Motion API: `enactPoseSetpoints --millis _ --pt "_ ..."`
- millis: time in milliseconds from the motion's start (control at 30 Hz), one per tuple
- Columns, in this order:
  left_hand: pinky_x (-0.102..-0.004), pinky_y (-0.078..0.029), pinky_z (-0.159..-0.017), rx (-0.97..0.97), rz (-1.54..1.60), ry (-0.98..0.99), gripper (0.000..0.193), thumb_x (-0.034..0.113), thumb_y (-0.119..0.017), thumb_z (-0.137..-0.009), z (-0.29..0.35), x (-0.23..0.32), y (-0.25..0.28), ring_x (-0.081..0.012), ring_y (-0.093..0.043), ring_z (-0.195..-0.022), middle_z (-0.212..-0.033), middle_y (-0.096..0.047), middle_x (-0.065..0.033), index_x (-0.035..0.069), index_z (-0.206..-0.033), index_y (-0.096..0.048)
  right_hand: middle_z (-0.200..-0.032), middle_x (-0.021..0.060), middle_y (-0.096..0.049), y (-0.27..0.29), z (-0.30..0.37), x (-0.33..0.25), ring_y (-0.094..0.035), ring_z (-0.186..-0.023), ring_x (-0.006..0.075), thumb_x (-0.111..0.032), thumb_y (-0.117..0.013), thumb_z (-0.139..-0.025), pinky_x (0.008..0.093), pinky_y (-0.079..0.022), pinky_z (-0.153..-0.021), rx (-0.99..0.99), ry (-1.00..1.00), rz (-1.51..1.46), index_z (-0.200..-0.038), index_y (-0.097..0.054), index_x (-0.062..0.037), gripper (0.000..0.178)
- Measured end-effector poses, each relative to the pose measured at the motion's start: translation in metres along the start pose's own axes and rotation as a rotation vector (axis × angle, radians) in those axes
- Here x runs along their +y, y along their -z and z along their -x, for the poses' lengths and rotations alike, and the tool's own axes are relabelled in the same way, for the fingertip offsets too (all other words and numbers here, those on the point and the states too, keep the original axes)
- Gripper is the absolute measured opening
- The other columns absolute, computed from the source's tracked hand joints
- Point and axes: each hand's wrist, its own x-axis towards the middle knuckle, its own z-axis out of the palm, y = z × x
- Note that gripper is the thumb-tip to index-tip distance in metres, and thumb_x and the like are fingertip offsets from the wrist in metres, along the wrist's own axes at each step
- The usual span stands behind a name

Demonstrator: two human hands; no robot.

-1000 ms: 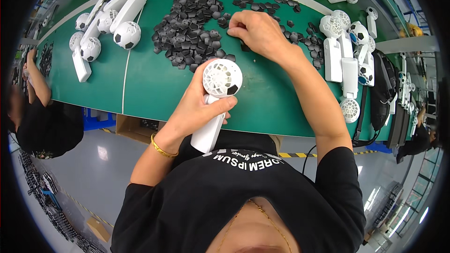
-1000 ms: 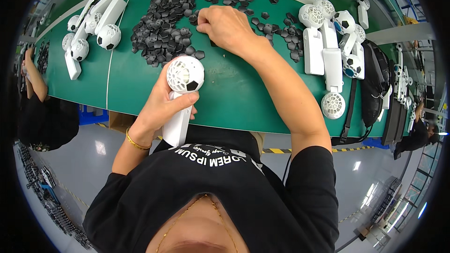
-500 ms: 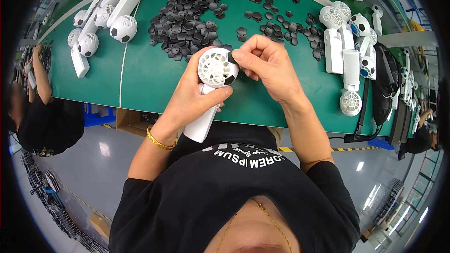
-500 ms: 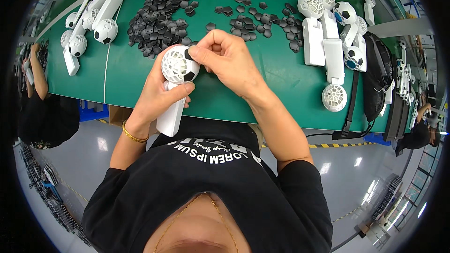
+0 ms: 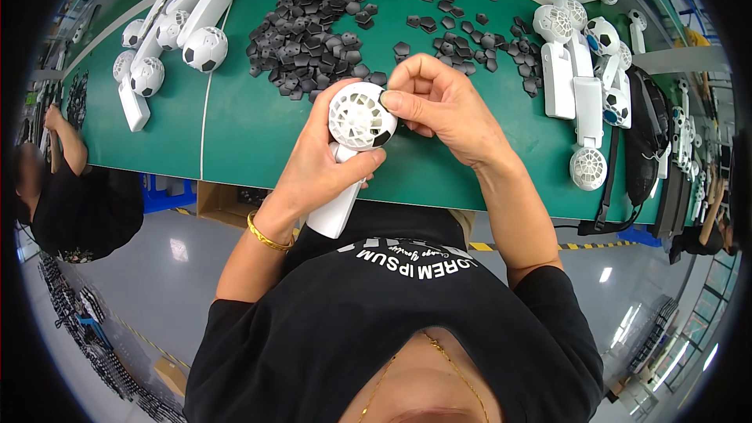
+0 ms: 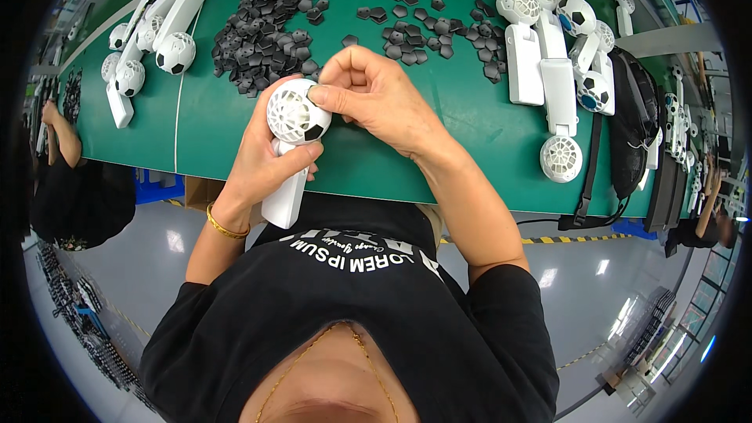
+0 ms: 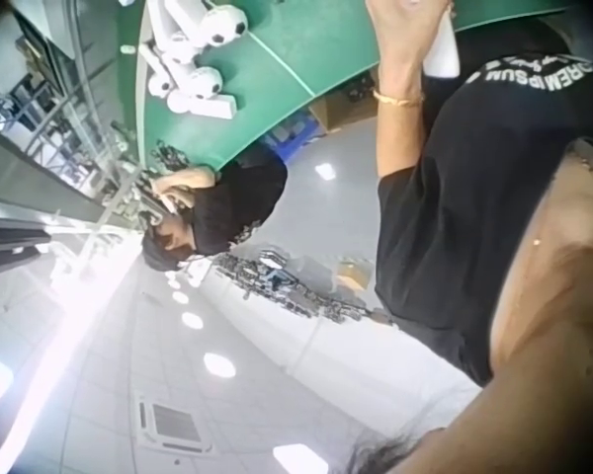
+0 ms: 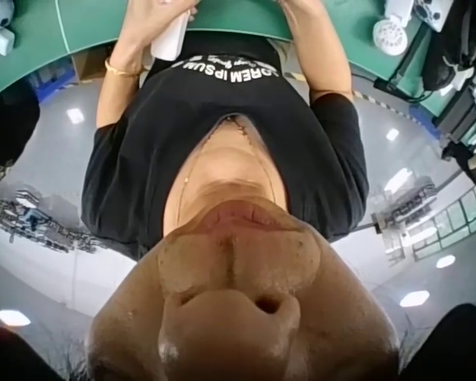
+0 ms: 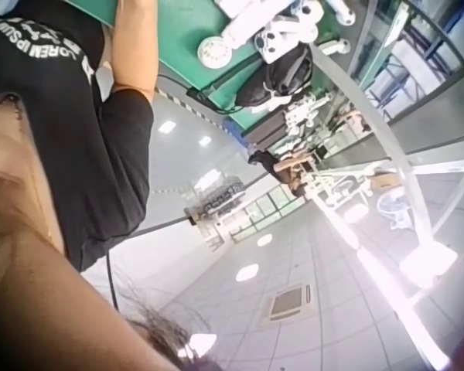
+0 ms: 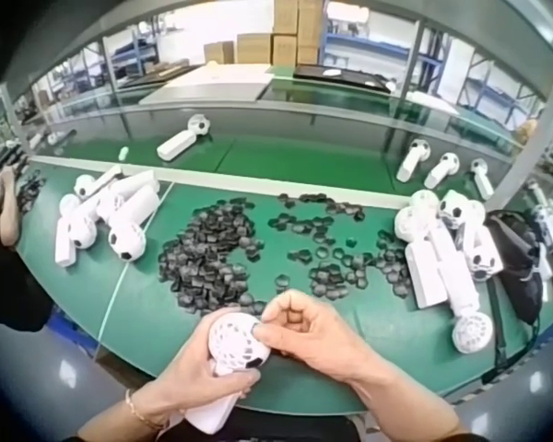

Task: Assembling small black plastic clips into a white spherical plastic housing at a factory assembly line.

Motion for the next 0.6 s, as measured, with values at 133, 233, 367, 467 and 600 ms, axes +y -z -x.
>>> enactPoseSetpoints --millis 133,233,367,467,600 --pt "-0.0258 -0.054 -0.056 -0.004 -0.017 0.003 0.076 0.001 -0.07 -0.075 0.0003 0.0016 -0.0003 -0.0115 -0.061 -0.074 -0.106 -0.055 -0.0086 0.006 -0.14 -0.029 -0.065 -0.0049 -0.053 -0.0016 -0.0011 0.0015 -0.042 -0.055 0.0024 -0.025 -0.073 -0.087 0.019 -0.029 -0.047 0.019 0.051 -0.03 -0.08 -0.057 -0.0084 0.023" --pt "-0.0259 -0.054 -0.056 -0.004 -0.02 0.002 0.076 0.001 -0.07 -0.075 0.0002 0.0007 -0.0008 -0.0116 -0.061 -0.075 -0.107 -0.055 -0.0088 0.006 -0.14 -0.029 -0.065 -0.0045 -0.053 0.0003 -0.0013 0.0026 -0.041 -0.054 0.0023 -0.025 -0.073 -0.087 0.0192 -0.028 -0.047 0.028 0.057 0.005 -0.079 -0.057 -0.0083 0.024" --pt "-0.026 -0.054 -0.057 -0.004 -0.022 0.003 0.077 0.001 -0.07 -0.074 0.0001 0.0005 -0.0007 -0.0119 -0.06 -0.077 -0.108 -0.054 -0.0089 0.006 -0.14 -0.03 -0.064 -0.0043 -0.053 -0.0006 0.0005 -0.001 -0.041 -0.055 0.0024 -0.025 -0.073 -0.087 0.0189 -0.029 -0.047 0.036 0.014 0.057 -0.078 -0.056 -0.0082 0.025" --pt "-0.026 -0.054 -0.059 -0.017 -0.036 0.015 0.077 0.002 -0.07 -0.074 0.0003 0.0004 -0.0003 -0.0125 -0.06 -0.08 -0.11 -0.054 -0.0089 0.006 -0.14 -0.03 -0.063 -0.0042 -0.052 0.0 0.0013 -0.0005 -0.041 -0.054 0.0025 -0.025 -0.073 -0.087 0.0189 -0.028 -0.047 0.032 0.008 0.044 -0.077 -0.056 -0.0086 0.026" --pt "-0.0263 -0.054 -0.065 -0.005 -0.088 -0.033 0.078 0.002 -0.071 -0.073 -0.0006 -0.005 -0.0002 -0.0144 -0.06 -0.088 -0.113 -0.054 -0.0089 0.006 -0.14 -0.03 -0.064 -0.004 -0.052 -0.0037 0.0078 0.002 -0.041 -0.054 0.0027 -0.025 -0.073 -0.087 0.0182 -0.027 -0.046 0.07 -0.007 0.008 -0.078 -0.055 -0.0089 0.026"
